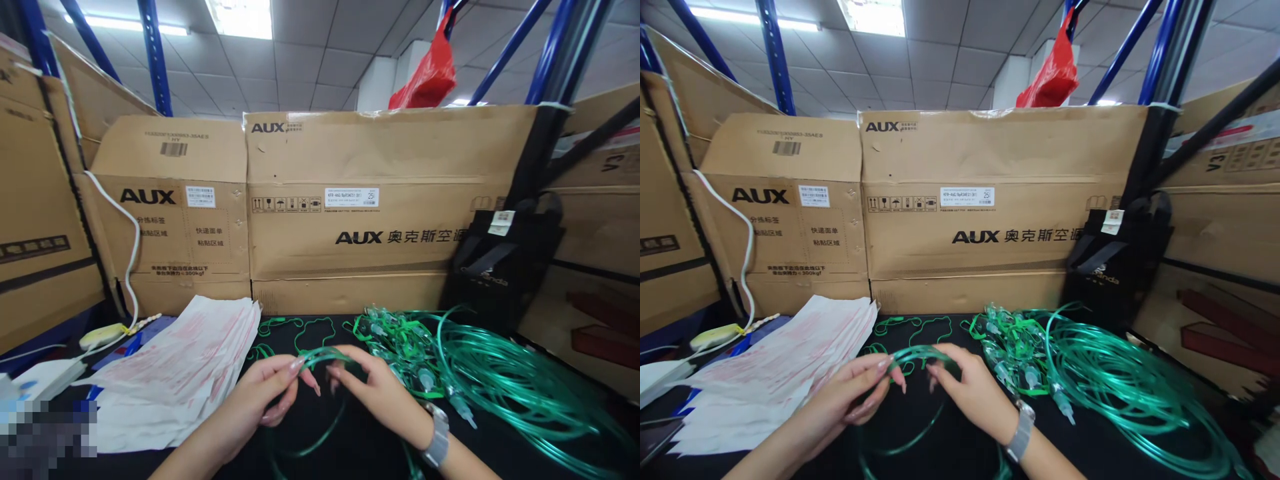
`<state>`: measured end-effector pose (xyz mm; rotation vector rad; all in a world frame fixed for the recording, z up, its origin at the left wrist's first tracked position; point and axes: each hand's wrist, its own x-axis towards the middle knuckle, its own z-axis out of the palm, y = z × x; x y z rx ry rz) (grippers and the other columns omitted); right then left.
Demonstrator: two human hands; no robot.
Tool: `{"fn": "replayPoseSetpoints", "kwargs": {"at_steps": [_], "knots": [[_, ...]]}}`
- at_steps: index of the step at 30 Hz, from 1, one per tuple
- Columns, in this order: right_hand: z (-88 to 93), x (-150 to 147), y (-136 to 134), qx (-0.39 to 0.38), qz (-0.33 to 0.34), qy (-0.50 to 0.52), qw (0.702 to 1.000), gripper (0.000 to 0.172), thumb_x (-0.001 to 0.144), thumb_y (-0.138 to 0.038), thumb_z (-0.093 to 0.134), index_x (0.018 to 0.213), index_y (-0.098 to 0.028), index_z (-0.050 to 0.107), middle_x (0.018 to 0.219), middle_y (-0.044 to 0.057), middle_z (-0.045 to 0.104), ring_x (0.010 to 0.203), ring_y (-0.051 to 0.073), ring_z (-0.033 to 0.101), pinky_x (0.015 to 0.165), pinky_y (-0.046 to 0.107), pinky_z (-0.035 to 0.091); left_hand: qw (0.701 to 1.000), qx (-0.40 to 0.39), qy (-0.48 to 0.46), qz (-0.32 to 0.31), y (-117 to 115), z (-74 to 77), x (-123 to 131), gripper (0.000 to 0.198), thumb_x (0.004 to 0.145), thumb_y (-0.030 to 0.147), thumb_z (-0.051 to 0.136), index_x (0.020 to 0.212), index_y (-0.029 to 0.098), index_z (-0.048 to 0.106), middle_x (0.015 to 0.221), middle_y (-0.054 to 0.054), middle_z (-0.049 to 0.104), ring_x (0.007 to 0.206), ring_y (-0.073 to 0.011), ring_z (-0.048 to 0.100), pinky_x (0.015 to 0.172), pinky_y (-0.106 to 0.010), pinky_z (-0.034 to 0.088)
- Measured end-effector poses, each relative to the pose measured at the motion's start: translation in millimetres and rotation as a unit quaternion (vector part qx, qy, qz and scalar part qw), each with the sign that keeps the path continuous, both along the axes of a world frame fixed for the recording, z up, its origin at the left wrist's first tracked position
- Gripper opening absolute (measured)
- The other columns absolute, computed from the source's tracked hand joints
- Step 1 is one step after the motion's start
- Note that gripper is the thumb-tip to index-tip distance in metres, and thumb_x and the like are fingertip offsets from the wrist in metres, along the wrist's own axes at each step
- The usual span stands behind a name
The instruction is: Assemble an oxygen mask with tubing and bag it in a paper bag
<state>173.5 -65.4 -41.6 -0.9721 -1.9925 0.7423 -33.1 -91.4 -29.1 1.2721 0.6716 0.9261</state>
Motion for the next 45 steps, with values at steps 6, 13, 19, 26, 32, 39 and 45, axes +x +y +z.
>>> {"fn": "replayPoseSetpoints", "kwargs": {"at_steps": [6, 13, 19, 26, 32, 39, 45], "knots": [[18.0, 0, -7, -0.247, 0.133, 0.276, 0.919, 0.022, 0.081, -0.038, 0.057, 0.080, -0.016, 0.056, 0.037, -0.014, 0.028, 0.026, 0.001, 0.019, 0.027, 0.013, 0.026, 0.999, 0.030, 0.023, 0.030, -3, 15.3, -13, 0.029, 0.083, 0.039, 0.050, 0.092, 0.015, 0.062, 0.044, 0.007, 0.041, 0.031, -0.0011, 0.024, 0.034, -0.019, 0.012], [9.0, 9, 6, -0.265, 0.104, 0.205, 0.937, 0.030, 0.082, -0.042, 0.052, 0.073, -0.015, 0.059, 0.040, -0.009, 0.039, 0.030, 0.003, 0.031, 0.033, 0.015, 0.033, 0.994, -0.047, -0.048, 0.084, 10, -5.7, -5, 0.034, 0.081, 0.043, 0.051, 0.067, 0.013, 0.058, 0.041, 0.008, 0.037, 0.031, -0.0007, 0.020, 0.035, -0.018, 0.011], [-0.3, -2, -4, 0.012, -0.014, -0.023, 1.000, 0.036, 0.080, -0.028, 0.056, 0.116, -0.026, 0.052, 0.107, 0.004, 0.059, 0.100, 0.019, 0.053, 0.091, 0.035, 0.040, 0.996, -0.065, 0.009, 0.054, 4, -10.0, 6, 0.033, 0.077, 0.044, 0.056, 0.076, 0.011, 0.062, 0.044, 0.007, 0.039, 0.032, -0.0010, 0.020, 0.036, -0.020, 0.008], [-11.4, -3, -1, 0.011, -0.029, 0.016, 0.999, 0.021, 0.086, -0.034, 0.045, 0.092, -0.024, 0.062, 0.069, 0.001, 0.060, 0.064, 0.016, 0.060, 0.064, 0.029, 0.050, 0.990, -0.129, -0.024, 0.043, 2, -24.3, 15, 0.037, 0.075, 0.047, 0.056, 0.078, 0.010, 0.062, 0.041, 0.008, 0.038, 0.028, -0.0001, 0.018, 0.035, -0.020, 0.006], [-17.5, 7, 22, -0.186, -0.067, 0.238, 0.951, 0.035, 0.075, -0.054, 0.052, 0.078, -0.019, 0.049, 0.044, -0.011, 0.040, 0.027, 0.007, 0.038, 0.032, 0.024, 0.042, 0.967, -0.184, -0.166, 0.058, 11, -36.6, 18, 0.031, 0.069, 0.040, 0.067, 0.065, 0.013, 0.053, 0.042, 0.009, 0.037, 0.033, 0.0002, 0.022, 0.037, -0.017, 0.013], [-17.1, 5, 11, -0.302, 0.110, 0.129, 0.938, 0.043, 0.075, -0.050, 0.056, 0.088, -0.009, 0.060, 0.062, 0.004, 0.064, 0.056, 0.013, 0.062, 0.059, 0.027, 0.047, 0.948, -0.119, -0.203, 0.213, 16, -38.1, 6, 0.036, 0.070, 0.046, 0.064, 0.066, 0.013, 0.052, 0.038, 0.010, 0.036, 0.031, 0.0008, 0.019, 0.034, -0.015, 0.011], [-24.2, 2, 8, -0.254, 0.080, 0.139, 0.954, 0.059, 0.071, -0.039, 0.067, 0.122, -0.020, 0.045, 0.088, 0.003, 0.060, 0.073, 0.015, 0.062, 0.071, 0.031, 0.048, 0.963, -0.101, -0.111, 0.225, 16, -35.4, 7, 0.042, 0.069, 0.054, 0.061, 0.067, 0.012, 0.057, 0.032, 0.010, 0.036, 0.026, 0.0009, 0.018, 0.033, -0.015, 0.009]]}}
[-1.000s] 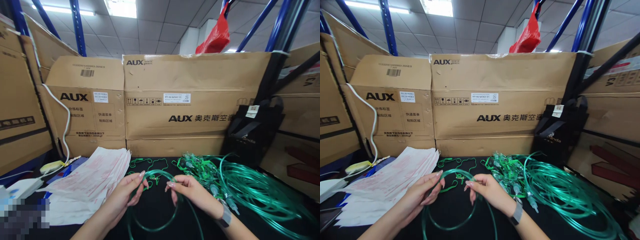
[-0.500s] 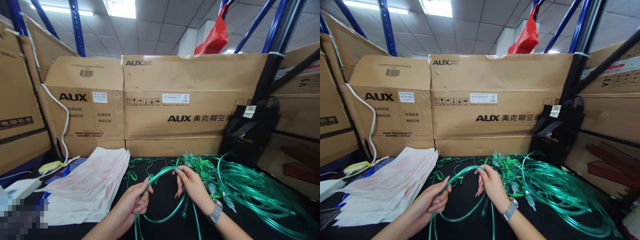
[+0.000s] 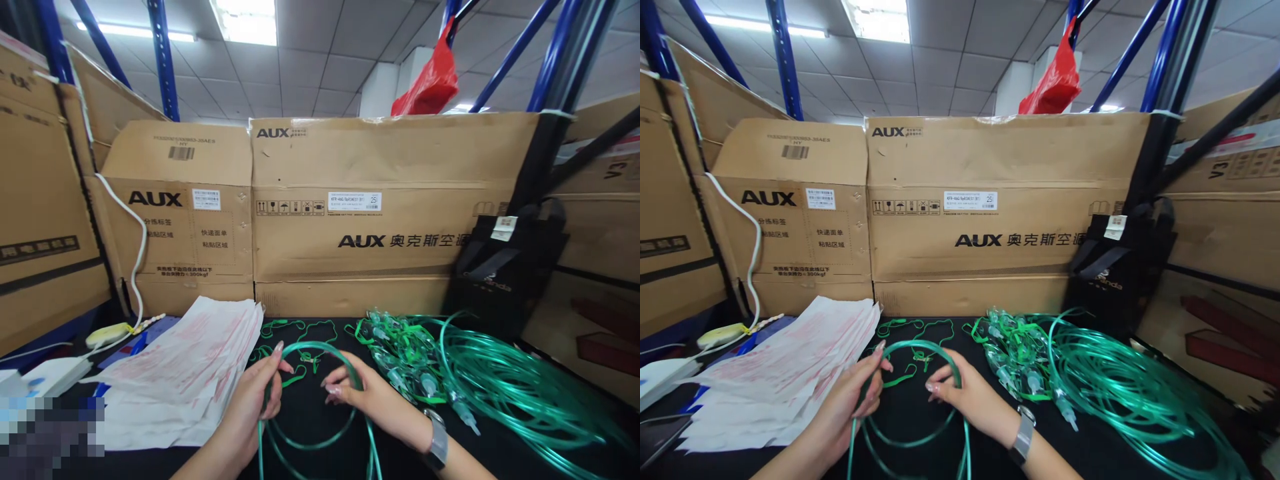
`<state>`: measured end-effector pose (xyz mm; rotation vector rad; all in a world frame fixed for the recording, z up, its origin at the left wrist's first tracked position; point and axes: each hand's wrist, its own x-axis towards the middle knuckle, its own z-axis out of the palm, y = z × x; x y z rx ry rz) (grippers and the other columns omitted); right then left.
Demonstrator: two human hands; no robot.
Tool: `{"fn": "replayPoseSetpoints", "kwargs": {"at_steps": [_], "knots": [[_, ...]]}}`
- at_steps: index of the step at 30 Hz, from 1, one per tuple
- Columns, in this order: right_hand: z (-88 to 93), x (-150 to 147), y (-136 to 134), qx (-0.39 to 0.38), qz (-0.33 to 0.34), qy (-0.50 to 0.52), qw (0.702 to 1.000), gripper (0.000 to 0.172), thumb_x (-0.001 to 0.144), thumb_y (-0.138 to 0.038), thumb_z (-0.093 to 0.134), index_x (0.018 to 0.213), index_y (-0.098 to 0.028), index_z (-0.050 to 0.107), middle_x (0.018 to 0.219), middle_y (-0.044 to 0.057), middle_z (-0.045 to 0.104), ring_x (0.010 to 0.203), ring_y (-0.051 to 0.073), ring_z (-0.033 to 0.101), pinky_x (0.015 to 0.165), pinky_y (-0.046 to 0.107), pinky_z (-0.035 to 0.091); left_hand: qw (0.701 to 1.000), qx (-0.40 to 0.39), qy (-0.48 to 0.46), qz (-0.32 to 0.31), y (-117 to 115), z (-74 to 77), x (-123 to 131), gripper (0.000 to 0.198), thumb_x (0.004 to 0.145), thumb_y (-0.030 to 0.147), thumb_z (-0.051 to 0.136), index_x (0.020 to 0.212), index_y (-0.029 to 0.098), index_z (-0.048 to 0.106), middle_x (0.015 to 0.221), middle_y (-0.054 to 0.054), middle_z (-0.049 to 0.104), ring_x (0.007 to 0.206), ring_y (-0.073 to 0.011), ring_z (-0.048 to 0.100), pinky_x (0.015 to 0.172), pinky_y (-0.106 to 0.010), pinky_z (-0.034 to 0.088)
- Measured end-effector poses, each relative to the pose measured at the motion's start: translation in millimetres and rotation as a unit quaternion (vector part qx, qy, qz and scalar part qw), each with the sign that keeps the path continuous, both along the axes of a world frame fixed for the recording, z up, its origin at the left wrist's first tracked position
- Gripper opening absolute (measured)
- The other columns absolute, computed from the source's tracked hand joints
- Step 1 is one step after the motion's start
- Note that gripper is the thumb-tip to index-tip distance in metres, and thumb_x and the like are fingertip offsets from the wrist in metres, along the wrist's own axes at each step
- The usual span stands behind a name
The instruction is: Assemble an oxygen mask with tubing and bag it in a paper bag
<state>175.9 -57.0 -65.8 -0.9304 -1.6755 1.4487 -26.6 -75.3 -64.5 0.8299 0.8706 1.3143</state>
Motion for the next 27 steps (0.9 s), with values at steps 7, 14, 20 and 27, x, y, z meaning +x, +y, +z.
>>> {"fn": "replayPoseSetpoints", "kwargs": {"at_steps": [7, 14, 20, 27], "knots": [[10.5, -6, -12, 0.237, -0.028, -0.182, 0.954, 0.029, 0.082, -0.029, 0.054, 0.111, -0.029, 0.059, 0.095, 0.003, 0.063, 0.085, 0.018, 0.059, 0.081, 0.032, 0.045, 0.989, -0.074, 0.050, -0.116, -3, -8.9, 9, 0.050, 0.062, 0.060, 0.062, 0.068, 0.010, 0.059, 0.030, 0.008, 0.040, 0.023, 0.0006, 0.015, 0.032, -0.018, 0.004], [-0.5, 3, 6, 0.112, -0.204, -0.047, 0.971, 0.030, 0.077, -0.044, 0.054, 0.091, -0.020, 0.062, 0.046, -0.003, 0.055, 0.035, 0.013, 0.050, 0.035, 0.024, 0.041, 0.987, -0.084, -0.007, -0.136, -5, -12.2, 11, 0.037, 0.067, 0.048, 0.065, 0.068, 0.012, 0.059, 0.038, 0.008, 0.042, 0.030, -0.0009, 0.027, 0.034, -0.016, 0.015], [1.3, 5, 14, 0.034, -0.234, 0.098, 0.967, 0.043, 0.074, -0.055, 0.052, 0.092, -0.016, 0.054, 0.040, -0.013, 0.029, 0.030, 0.006, 0.030, 0.031, 0.021, 0.040, 0.986, -0.084, -0.043, -0.136, -6, -11.8, 14, 0.029, 0.067, 0.038, 0.069, 0.067, 0.013, 0.057, 0.051, 0.002, 0.053, 0.046, -0.0081, 0.050, 0.055, -0.023, 0.044], [-0.4, 4, 13, -0.024, -0.198, 0.119, 0.973, 0.038, 0.072, -0.050, 0.060, 0.086, -0.015, 0.057, 0.045, -0.008, 0.042, 0.034, 0.007, 0.041, 0.035, 0.021, 0.044, 0.988, -0.077, -0.086, -0.102, -2, -18.5, 11, 0.022, 0.073, 0.033, 0.066, 0.069, 0.014, 0.055, 0.052, 0.004, 0.051, 0.046, -0.0078, 0.049, 0.057, -0.025, 0.045]]}}
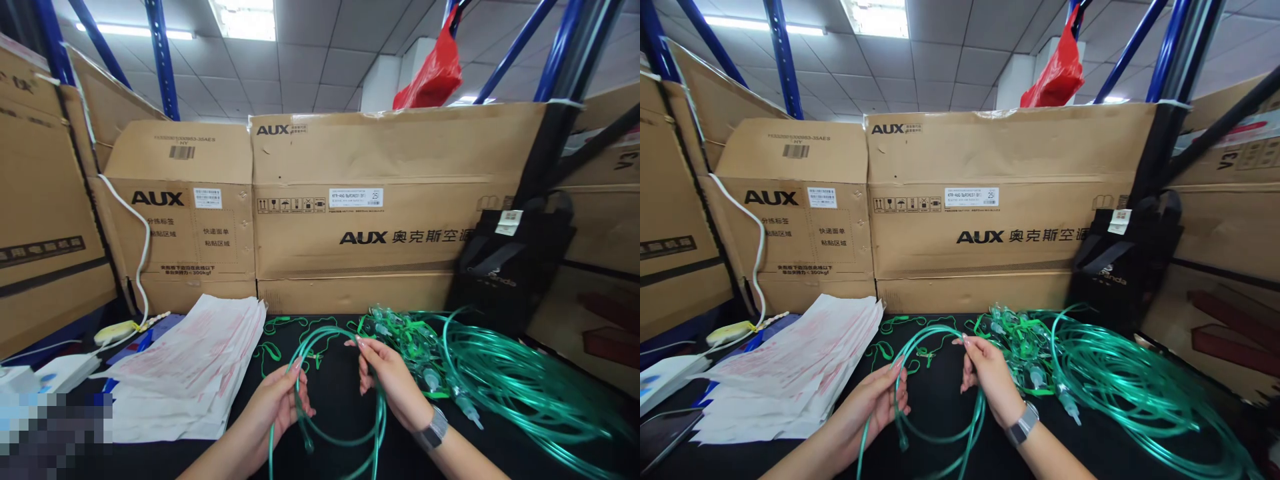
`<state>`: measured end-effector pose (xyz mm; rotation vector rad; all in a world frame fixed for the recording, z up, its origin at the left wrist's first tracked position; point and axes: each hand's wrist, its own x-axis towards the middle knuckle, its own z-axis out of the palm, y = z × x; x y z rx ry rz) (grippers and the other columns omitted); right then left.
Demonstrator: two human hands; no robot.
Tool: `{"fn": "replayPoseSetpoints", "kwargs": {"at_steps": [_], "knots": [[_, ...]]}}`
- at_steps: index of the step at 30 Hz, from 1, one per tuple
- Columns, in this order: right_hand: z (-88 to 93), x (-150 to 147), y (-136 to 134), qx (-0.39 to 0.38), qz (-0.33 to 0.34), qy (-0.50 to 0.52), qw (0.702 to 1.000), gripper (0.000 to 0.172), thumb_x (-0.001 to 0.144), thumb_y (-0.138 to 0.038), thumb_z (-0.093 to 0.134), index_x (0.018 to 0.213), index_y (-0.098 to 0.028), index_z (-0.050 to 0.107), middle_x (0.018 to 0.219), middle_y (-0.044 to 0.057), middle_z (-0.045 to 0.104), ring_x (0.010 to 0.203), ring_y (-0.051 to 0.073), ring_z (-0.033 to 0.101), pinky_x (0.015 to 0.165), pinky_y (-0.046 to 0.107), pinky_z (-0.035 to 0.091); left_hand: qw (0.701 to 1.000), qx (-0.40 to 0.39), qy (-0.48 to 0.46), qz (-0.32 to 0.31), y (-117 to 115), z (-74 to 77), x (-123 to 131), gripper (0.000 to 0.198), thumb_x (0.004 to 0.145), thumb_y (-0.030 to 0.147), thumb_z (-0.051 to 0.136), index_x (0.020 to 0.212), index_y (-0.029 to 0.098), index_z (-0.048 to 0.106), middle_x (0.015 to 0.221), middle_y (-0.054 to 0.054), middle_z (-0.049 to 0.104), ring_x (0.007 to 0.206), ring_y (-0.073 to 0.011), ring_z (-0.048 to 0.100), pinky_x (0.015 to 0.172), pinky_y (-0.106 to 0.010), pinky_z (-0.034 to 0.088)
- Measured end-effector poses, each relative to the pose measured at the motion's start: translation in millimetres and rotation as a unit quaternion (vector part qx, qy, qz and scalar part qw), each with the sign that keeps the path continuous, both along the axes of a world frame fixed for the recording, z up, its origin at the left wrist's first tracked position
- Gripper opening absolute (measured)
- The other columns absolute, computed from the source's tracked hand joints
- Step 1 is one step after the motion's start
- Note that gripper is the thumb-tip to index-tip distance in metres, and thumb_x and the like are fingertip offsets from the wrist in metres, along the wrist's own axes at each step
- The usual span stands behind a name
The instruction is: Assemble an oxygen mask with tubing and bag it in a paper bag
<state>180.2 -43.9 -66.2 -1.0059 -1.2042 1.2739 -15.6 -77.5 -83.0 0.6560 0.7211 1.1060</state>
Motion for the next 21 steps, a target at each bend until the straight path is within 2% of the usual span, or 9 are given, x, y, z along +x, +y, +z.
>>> {"fn": "replayPoseSetpoints", "kwargs": {"at_steps": [3, 8, 13, 16, 18, 20, 21], "knots": [[1.9, -1, -2, -0.028, 0.029, -0.010, 0.999, 0.036, 0.071, -0.048, 0.062, 0.083, -0.014, 0.060, 0.058, -0.001, 0.057, 0.044, 0.009, 0.054, 0.040, 0.022, 0.048, 0.999, 0.002, -0.026, 0.039, 1, 1.7, -1, 0.020, 0.072, 0.031, 0.067, 0.072, 0.014, 0.055, 0.053, 0.005, 0.050, 0.046, -0.0068, 0.047, 0.052, -0.021, 0.042], [3.2, -4, -6, -0.047, 0.108, -0.027, 0.993, 0.037, 0.075, -0.047, 0.059, 0.088, -0.012, 0.060, 0.065, 0.003, 0.065, 0.043, 0.011, 0.059, 0.045, 0.023, 0.049, 0.996, -0.004, -0.033, 0.082, 0, 9.1, -1, 0.025, 0.079, 0.035, 0.058, 0.069, 0.013, 0.053, 0.049, 0.006, 0.044, 0.039, -0.0040, 0.038, 0.041, -0.017, 0.031], [2.8, -4, -6, -0.062, 0.094, -0.017, 0.994, 0.036, 0.078, -0.047, 0.055, 0.085, -0.012, 0.056, 0.065, 0.006, 0.067, 0.043, 0.013, 0.061, 0.042, 0.021, 0.048, 0.996, -0.045, -0.034, 0.073, 1, 12.0, -3, 0.029, 0.087, 0.035, 0.045, 0.075, 0.011, 0.055, 0.048, 0.006, 0.043, 0.036, -0.0032, 0.038, 0.039, -0.016, 0.029], [3.7, -4, -6, -0.058, 0.076, 0.002, 0.995, 0.035, 0.078, -0.047, 0.055, 0.089, -0.014, 0.054, 0.064, 0.004, 0.065, 0.043, 0.013, 0.060, 0.041, 0.022, 0.049, 0.996, -0.049, -0.034, 0.069, 1, 10.7, -2, 0.030, 0.087, 0.036, 0.045, 0.076, 0.010, 0.057, 0.047, 0.006, 0.042, 0.036, -0.0030, 0.038, 0.039, -0.015, 0.030], [2.8, -6, -6, -0.030, 0.072, -0.011, 0.997, 0.043, 0.074, -0.046, 0.059, 0.105, -0.017, 0.050, 0.069, 0.002, 0.064, 0.041, 0.012, 0.058, 0.034, 0.020, 0.045, 0.995, -0.053, -0.045, 0.072, 1, 9.0, -2, 0.032, 0.088, 0.035, 0.043, 0.073, 0.010, 0.057, 0.046, 0.006, 0.041, 0.035, -0.0021, 0.035, 0.038, -0.015, 0.029], [0.0, -8, -5, -0.002, 0.069, -0.054, 0.996, 0.057, 0.071, -0.046, 0.063, 0.119, -0.021, 0.044, 0.058, -0.005, 0.057, 0.031, 0.007, 0.046, 0.025, 0.015, 0.031, 0.994, -0.054, -0.063, 0.074, 2, 7.1, -2, 0.034, 0.089, 0.034, 0.041, 0.071, 0.009, 0.057, 0.044, 0.006, 0.039, 0.033, -0.0014, 0.032, 0.037, -0.014, 0.027], [-1.5, -9, -5, 0.004, 0.066, -0.076, 0.995, 0.061, 0.070, -0.047, 0.063, 0.121, -0.020, 0.044, 0.048, -0.009, 0.048, 0.027, 0.005, 0.037, 0.023, 0.014, 0.023, 0.993, -0.054, -0.071, 0.074, 3, 6.4, -2, 0.035, 0.089, 0.034, 0.042, 0.070, 0.009, 0.057, 0.044, 0.007, 0.038, 0.032, -0.0011, 0.031, 0.036, -0.014, 0.027]]}}
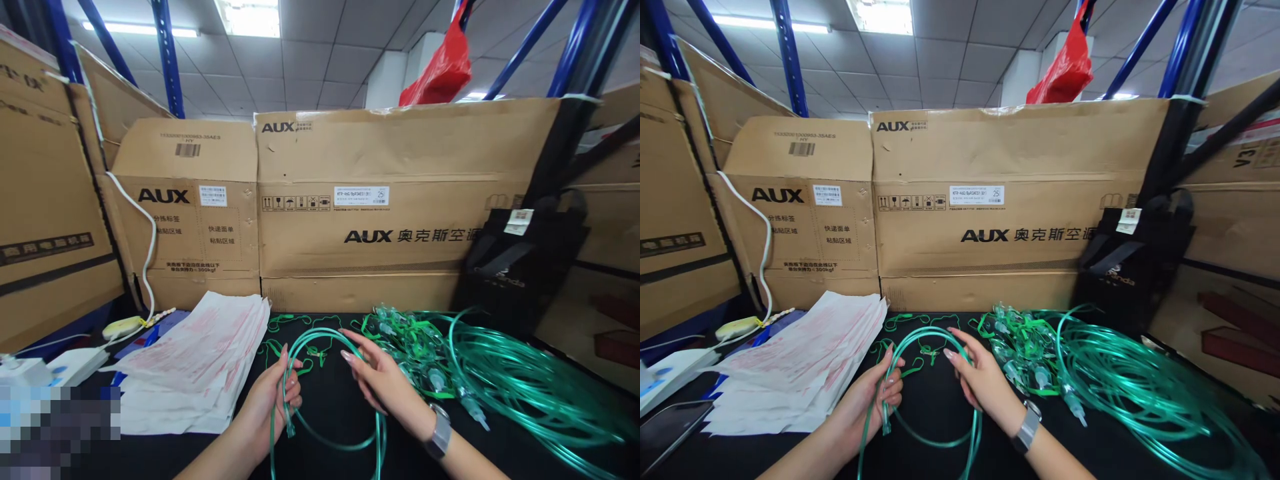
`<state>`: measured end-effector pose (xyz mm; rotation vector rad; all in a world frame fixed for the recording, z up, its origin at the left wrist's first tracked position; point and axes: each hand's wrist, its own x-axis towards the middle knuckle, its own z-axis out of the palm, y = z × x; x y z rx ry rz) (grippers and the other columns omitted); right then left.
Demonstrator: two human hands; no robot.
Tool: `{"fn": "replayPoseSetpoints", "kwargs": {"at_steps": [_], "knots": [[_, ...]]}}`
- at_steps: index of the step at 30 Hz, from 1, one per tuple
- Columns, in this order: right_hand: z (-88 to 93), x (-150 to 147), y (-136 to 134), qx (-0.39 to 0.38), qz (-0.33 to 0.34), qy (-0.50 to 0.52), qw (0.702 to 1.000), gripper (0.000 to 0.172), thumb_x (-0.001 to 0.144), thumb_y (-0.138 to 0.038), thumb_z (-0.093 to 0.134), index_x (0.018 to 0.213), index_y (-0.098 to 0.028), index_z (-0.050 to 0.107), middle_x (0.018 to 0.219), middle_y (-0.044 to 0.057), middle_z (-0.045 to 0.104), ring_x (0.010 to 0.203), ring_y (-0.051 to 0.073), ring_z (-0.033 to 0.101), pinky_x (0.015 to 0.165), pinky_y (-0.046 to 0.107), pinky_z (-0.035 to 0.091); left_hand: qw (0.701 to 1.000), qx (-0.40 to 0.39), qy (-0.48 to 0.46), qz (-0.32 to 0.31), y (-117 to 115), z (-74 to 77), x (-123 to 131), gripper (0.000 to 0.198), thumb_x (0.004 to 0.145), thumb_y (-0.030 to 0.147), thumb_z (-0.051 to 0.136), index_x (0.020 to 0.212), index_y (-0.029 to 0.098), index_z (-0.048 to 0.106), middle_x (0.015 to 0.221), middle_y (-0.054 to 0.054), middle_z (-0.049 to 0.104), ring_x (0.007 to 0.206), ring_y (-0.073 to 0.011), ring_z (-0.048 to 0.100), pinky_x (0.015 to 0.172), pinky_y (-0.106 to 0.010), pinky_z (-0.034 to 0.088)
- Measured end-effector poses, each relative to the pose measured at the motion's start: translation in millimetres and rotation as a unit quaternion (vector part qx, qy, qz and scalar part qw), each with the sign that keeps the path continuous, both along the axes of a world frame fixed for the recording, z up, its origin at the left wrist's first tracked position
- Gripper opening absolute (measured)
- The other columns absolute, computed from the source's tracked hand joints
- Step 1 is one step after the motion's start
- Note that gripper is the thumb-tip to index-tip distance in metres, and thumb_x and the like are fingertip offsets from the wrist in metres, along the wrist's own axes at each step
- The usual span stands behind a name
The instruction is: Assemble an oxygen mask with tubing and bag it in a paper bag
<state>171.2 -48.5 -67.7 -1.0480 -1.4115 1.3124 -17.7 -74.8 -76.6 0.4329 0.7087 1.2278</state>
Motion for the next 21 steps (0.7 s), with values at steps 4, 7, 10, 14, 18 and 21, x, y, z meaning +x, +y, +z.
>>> {"fn": "replayPoseSetpoints", "kwargs": {"at_steps": [4, 7, 10, 14, 18, 21], "knots": [[-0.9, 7, 7, 0.004, -0.076, -0.021, 0.997, 0.066, 0.066, -0.056, 0.059, 0.113, -0.010, 0.054, 0.035, -0.015, 0.019, 0.028, 0.003, 0.016, 0.026, 0.015, 0.012, 1.000, -0.007, -0.011, -0.028, 0, 1.5, -2, 0.034, 0.086, 0.037, 0.046, 0.083, 0.007, 0.062, 0.052, 0.001, 0.052, 0.043, -0.0057, 0.049, 0.048, -0.018, 0.043], [5.3, 18, 13, 0.023, -0.131, -0.011, 0.991, 0.072, 0.063, -0.059, 0.059, 0.114, -0.009, 0.053, 0.036, -0.014, 0.021, 0.030, 0.003, 0.017, 0.028, 0.016, 0.014, 0.995, 0.011, -0.043, -0.089, -3, 6.8, -3, 0.046, 0.087, 0.042, 0.042, 0.102, 0.002, 0.059, 0.078, -0.011, 0.065, 0.074, -0.0166, 0.063, 0.079, -0.029, 0.048], [10.0, 25, 16, 0.032, -0.142, -0.011, 0.989, 0.074, 0.062, -0.060, 0.060, 0.115, -0.009, 0.052, 0.036, -0.014, 0.022, 0.030, 0.004, 0.018, 0.029, 0.016, 0.013, 0.986, 0.035, -0.076, -0.141, -6, 10.8, -4, 0.056, 0.086, 0.047, 0.039, 0.109, 0.000, 0.056, 0.096, -0.018, 0.065, 0.095, -0.0239, 0.060, 0.093, -0.034, 0.042], [9.5, 27, 18, 0.034, -0.145, -0.012, 0.989, 0.074, 0.061, -0.059, 0.059, 0.114, -0.008, 0.052, 0.035, -0.014, 0.022, 0.030, 0.004, 0.018, 0.029, 0.017, 0.013, 0.982, 0.052, -0.089, -0.156, -5, 11.6, -4, 0.060, 0.086, 0.050, 0.037, 0.110, -0.001, 0.055, 0.111, -0.022, 0.061, 0.111, -0.0291, 0.052, 0.100, -0.038, 0.035], [9.2, 27, 18, 0.024, -0.135, -0.010, 0.991, 0.074, 0.061, -0.058, 0.059, 0.114, -0.008, 0.051, 0.035, -0.015, 0.022, 0.029, 0.004, 0.017, 0.029, 0.017, 0.013, 0.985, 0.083, -0.047, -0.143, -7, 14.4, -1, 0.041, 0.083, 0.034, 0.052, 0.106, 0.002, 0.058, 0.111, -0.019, 0.062, 0.112, -0.0285, 0.051, 0.101, -0.038, 0.034], [13.4, 22, 9, 0.012, -0.117, -0.007, 0.993, 0.072, 0.061, -0.057, 0.059, 0.113, -0.008, 0.051, 0.035, -0.015, 0.022, 0.029, 0.004, 0.017, 0.029, 0.016, 0.013, 0.984, 0.128, 0.030, -0.123, -33, 18.7, -12, 0.034, 0.071, 0.014, 0.067, 0.104, 0.009, 0.061, 0.107, -0.015, 0.065, 0.108, -0.0273, 0.055, 0.101, -0.038, 0.033]]}}
